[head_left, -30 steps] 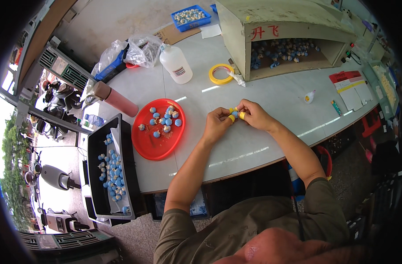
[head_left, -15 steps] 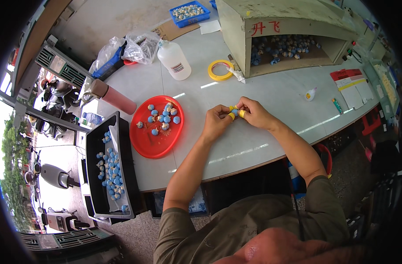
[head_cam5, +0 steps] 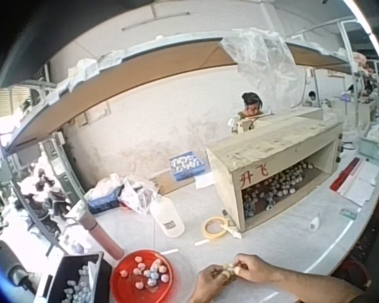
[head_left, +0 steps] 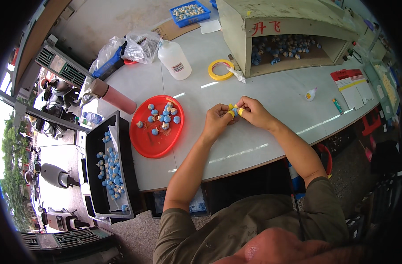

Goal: The person assembles small blue and white figurines by applying glue from a bottle and attaching yellow pieces to the base. They handle the figurines one at a time, placing finished units into a wooden box on the table.

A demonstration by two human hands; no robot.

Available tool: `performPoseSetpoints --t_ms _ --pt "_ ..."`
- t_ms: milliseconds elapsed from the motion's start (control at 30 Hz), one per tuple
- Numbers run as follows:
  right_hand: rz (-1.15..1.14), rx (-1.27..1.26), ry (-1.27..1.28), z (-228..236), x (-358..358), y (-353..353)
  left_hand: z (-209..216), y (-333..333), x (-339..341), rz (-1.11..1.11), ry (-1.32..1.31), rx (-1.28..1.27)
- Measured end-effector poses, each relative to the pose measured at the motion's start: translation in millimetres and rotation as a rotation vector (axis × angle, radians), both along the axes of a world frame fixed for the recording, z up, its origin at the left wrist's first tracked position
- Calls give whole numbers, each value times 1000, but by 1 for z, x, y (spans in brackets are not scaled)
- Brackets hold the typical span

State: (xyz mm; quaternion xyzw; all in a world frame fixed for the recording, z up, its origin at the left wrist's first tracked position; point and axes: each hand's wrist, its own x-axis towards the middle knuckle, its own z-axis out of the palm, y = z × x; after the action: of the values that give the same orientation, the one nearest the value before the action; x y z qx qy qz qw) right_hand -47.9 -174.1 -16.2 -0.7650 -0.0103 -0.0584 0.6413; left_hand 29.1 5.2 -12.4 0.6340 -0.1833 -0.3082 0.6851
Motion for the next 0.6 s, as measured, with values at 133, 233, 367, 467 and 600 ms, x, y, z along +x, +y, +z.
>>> performPoseSetpoints --t_ms 133,233,367,467,600 --pt "7 69 112 5 0 0 2 2 2 -2 -19 13" --pt "2 55 101 -2 1 -2 6 2 4 -29 27 14" --pt "-1 64 109 -2 2 -1 3 2 4 -23 41 15" --pt "0 55 98 -1 2 1 -6 2 7 -31 29 5" --pt "-22 46 20 -6 3 2 -2 -1 2 -26 -46 34"
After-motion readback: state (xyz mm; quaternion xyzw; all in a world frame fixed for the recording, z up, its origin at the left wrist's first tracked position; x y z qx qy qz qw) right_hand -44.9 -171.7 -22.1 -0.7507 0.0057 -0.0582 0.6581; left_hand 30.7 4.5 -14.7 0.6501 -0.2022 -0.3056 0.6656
